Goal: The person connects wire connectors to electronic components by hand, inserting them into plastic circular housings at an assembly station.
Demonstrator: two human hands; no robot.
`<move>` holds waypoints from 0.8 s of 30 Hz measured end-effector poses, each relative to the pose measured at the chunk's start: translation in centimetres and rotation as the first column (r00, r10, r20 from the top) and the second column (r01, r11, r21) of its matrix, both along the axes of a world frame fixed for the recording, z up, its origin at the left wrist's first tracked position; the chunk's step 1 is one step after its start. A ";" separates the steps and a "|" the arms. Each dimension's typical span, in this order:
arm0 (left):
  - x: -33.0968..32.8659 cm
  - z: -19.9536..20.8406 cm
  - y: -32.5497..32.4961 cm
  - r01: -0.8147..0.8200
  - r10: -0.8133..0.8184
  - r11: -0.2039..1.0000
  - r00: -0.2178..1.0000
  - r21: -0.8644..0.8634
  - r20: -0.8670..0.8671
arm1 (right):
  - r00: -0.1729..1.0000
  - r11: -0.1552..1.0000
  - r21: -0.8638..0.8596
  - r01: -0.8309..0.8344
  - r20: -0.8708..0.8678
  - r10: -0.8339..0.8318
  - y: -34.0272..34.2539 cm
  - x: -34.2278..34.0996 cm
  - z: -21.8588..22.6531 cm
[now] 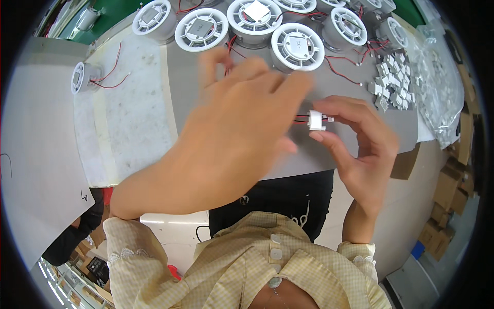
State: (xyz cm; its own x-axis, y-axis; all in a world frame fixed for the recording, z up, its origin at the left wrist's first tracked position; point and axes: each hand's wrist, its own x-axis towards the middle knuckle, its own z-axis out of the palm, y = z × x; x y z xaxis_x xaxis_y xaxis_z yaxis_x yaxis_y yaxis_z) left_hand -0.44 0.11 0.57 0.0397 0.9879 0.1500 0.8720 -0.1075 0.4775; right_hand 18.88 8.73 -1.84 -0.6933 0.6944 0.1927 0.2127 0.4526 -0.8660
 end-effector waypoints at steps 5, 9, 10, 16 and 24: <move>-0.5 -1.6 -0.4 0.032 -0.031 1.000 0.996 0.002 -0.080 | 0.995 0.981 0.186 0.055 0.068 -0.068 -1.2 -1.2 0.0; 0.1 -2.1 -0.9 0.087 -0.081 0.995 0.990 0.047 -0.114 | 0.989 0.937 0.348 -0.015 0.141 -0.037 -2.0 -1.5 0.3; 0.2 -1.7 -1.1 0.086 -0.080 0.995 0.990 0.045 -0.116 | 0.968 0.886 0.463 0.007 0.220 -0.122 -2.3 -1.6 1.1; 0.3 2.8 -4.1 -0.130 0.123 0.991 0.945 -0.004 -0.302 | 0.892 0.740 0.660 -0.129 0.403 -0.204 -2.7 -0.9 0.4; -0.8 1.8 -6.1 -0.157 0.158 0.982 0.987 -0.102 0.002 | 0.965 0.731 0.668 -0.136 0.258 -0.056 -3.1 -1.8 -0.9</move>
